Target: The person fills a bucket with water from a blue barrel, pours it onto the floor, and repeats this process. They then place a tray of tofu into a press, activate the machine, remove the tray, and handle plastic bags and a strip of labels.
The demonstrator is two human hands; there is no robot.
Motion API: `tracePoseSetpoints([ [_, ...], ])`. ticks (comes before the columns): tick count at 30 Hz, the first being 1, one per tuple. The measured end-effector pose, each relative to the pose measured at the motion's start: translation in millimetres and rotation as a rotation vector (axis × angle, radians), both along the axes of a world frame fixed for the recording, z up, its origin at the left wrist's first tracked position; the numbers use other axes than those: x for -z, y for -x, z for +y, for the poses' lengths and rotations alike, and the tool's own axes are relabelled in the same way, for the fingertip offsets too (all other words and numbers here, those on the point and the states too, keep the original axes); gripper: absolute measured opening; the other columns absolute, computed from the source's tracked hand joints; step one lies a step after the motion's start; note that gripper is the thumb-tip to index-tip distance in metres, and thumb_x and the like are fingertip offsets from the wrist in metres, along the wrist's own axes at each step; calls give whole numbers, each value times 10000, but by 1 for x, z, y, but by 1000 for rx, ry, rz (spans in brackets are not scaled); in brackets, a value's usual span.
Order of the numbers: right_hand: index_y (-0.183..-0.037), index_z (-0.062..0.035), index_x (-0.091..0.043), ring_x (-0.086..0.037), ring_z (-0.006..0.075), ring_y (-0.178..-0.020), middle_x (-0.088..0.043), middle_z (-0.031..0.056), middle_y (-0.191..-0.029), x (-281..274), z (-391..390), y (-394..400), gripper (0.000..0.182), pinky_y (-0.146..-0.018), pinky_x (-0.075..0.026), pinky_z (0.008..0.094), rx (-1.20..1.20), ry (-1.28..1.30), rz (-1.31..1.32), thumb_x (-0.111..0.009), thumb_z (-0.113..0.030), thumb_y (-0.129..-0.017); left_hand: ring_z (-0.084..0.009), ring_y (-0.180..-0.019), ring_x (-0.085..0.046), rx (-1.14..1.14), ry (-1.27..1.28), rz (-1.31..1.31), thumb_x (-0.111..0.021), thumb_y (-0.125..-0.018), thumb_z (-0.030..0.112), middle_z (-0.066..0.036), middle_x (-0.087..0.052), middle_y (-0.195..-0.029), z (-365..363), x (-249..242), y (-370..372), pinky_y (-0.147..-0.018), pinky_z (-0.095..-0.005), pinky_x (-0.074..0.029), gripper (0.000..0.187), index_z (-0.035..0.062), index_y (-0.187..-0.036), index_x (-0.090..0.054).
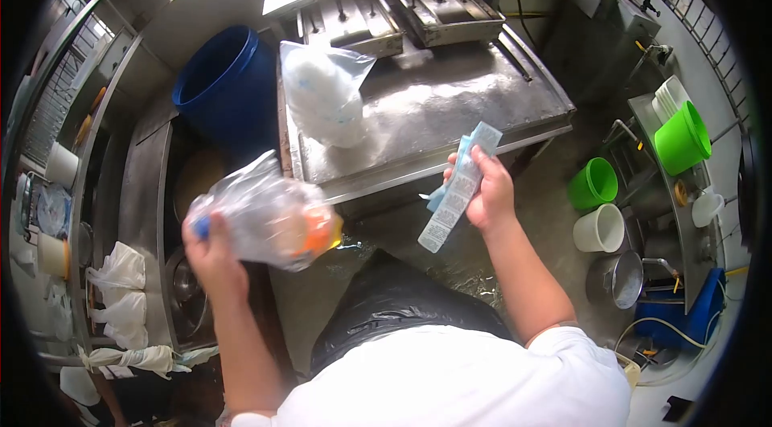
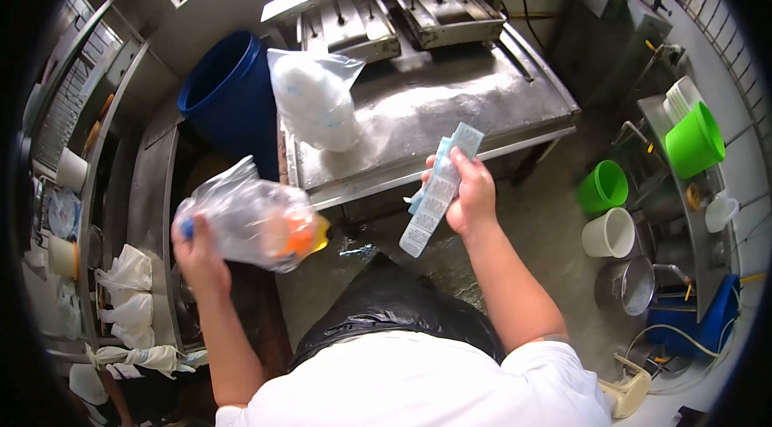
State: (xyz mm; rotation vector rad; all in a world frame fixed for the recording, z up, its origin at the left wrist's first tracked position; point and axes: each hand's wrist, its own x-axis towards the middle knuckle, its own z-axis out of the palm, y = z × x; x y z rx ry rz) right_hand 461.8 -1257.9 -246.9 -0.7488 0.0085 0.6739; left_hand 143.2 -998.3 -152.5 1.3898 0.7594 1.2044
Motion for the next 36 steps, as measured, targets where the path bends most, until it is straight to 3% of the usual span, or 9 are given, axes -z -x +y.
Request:
tracePoseSetpoints([
  [4, -1224, -40, -563, -719, 308, -833, -719, 180, -1013, 9, -23, -14, 254, -779, -600, 475, 44, 33, 25, -632, -215, -1054, -74, -926, -574, 204, -116, 128, -702, -1056, 186, 4, -642, -1068, -26, 3, -115, -870, -243, -480, 311, 13, -1299, -615],
  [7, -1227, -44, -561, -719, 306, -834, -719, 178, -1017, 10, -32, -30, 255, -785, -598, 474, 99, 62, 8, -633, -219, -1056, -89, -883, -571, 256, -268, 269, -724, -1035, 220, -12, -649, -988, -27, 2, -184, -819, -266, -486, 285, -6, -1186, -637],
  [8, -1223, -47, -564, -719, 303, -835, -720, 176, -1018, 11, -34, -35, 252, -787, -598, 474, 139, 76, -3, -635, -222, -1055, -135, -787, -581, 257, -304, 216, -763, -992, 238, -51, -653, -892, -20, 10, -209, -733, -312, -490, 300, -20, -1078, -638],
  [11, -1212, -63, -574, -721, 301, -833, -722, 169, -1019, 11, -36, -52, 237, -790, -596, 475, 178, 98, 4, -636, -229, -1054, -208, -842, -610, 264, -308, 267, -766, -984, 240, -105, -656, -947, 3, 21, -275, -783, -361, -496, 314, -23, -1095, -633],
  [16, -1222, -77, -582, -717, 307, -837, -721, 163, -1030, 13, -25, -85, 245, -798, -588, 476, 249, 160, -23, -635, -249, -1056, -394, -1093, -578, 261, -412, 280, -779, -964, 279, -218, -643, -1128, 60, 58, -392, -982, -471, -448, 403, -27, -1174, -622],
  [19, -1235, -85, -587, -714, 303, -845, -720, 163, -1037, 4, -10, -104, 250, -792, -587, 475, 255, 200, -42, -638, -253, -1056, -412, -1126, -570, 143, -500, 395, -778, -955, 303, -217, -654, -1154, 90, 84, -446, -1015, -495, -441, 415, -6, -1183, -621],
  [24, -1236, -92, -600, -720, 299, -825, -727, 157, -1030, -8, 21, -136, 257, -781, -587, 477, 264, 258, -75, -645, -270, -1056, -423, -1129, -569, 194, -434, 470, -765, -956, 356, -215, -657, -1157, 120, 91, -489, -1020, -503, -436, 457, -11, -1192, -629],
  [30, -1223, -91, -603, -728, 303, -827, -731, 161, -1031, -5, 54, -172, 242, -786, -593, 476, 250, 252, -70, -650, -260, -1056, -418, -1173, -553, 71, -593, 239, -752, -958, 401, -208, -640, -1215, 110, 117, -504, -1051, -506, -404, 517, -10, -1237, -609],
  [36, -1210, -68, -596, -734, 304, -838, -732, 171, -1026, 0, 74, -205, 231, -787, -610, 461, 149, 230, -61, -644, -240, -1062, -409, -1321, -476, 77, -683, 265, -751, -950, 521, -217, -535, -1422, 97, 150, -511, -1137, -505, -337, 768, 8, -1456, -483],
])
